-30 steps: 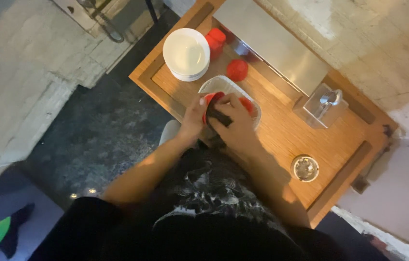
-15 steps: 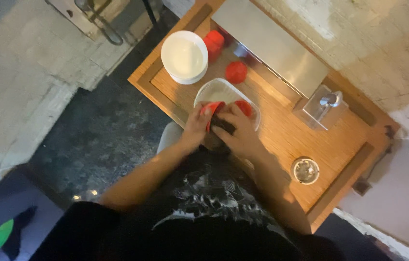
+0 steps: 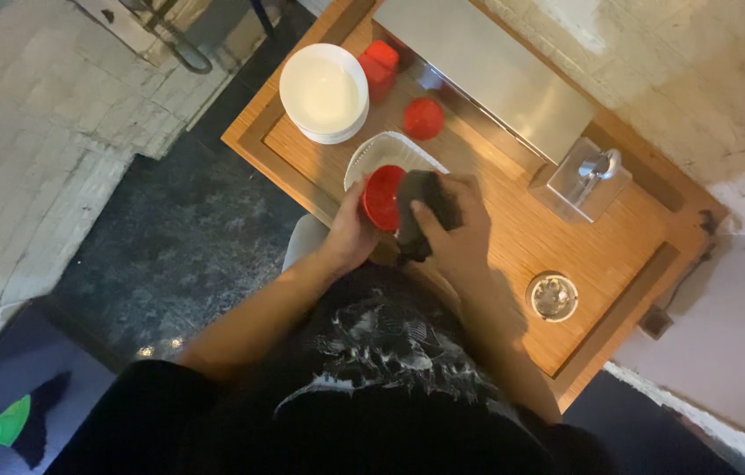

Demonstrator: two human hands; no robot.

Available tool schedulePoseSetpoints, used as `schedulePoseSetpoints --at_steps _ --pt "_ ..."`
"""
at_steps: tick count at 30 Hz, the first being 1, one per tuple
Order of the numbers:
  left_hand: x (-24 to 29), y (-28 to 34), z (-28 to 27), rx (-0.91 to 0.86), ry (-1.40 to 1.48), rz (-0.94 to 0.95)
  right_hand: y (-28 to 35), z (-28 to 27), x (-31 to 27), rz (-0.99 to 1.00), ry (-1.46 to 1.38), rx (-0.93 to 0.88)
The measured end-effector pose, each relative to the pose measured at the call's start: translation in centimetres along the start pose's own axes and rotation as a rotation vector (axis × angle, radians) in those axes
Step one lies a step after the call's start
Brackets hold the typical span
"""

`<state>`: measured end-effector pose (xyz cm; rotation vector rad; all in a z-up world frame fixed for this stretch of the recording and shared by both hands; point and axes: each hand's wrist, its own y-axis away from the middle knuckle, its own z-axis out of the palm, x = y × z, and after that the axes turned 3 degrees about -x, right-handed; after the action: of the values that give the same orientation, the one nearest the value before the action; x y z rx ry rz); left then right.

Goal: Wiping the inside and outside of a red plastic cup with a dark cleaning cloth.

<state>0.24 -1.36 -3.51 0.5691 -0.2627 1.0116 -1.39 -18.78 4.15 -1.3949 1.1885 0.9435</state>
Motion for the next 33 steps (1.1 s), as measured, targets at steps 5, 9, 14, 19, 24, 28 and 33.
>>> schedulePoseSetpoints --at_steps 5,9,14,19,24,28,33 --pt "0.8 0.0 1.7 -0.062 -0.319 0.112 -0.2 0.7 -2.1 -0.073 0.313 -0.141" --pt "1.3 0.2 2.2 -0.087 -0.71 0.271 0.3 0.5 0.9 -0.082 0.302 -0.224" --pt "0.8 0.4 2.7 -0.079 -0.606 0.179 0.2 -0.7 1.0 -0.001 0.26 -0.244" --pt "-0.2 0.2 2.8 -0.083 -0.664 0.206 0.0 -1.1 1.1 -0.04 0.277 -0.284" --pt "-0.3 0.8 3.5 -0.042 -0.523 0.188 -0.7 -1.0 -0.3 -0.047 0.288 -0.334" --pt "0.4 1.2 3.7 0.118 -0.542 0.065 -1.5 -1.1 0.1 -0.12 0.309 -0.233" --pt "-1.6 -0.2 -1.5 -0.051 -0.571 0.287 -1.4 -1.4 2.9 0.143 0.042 -0.379"
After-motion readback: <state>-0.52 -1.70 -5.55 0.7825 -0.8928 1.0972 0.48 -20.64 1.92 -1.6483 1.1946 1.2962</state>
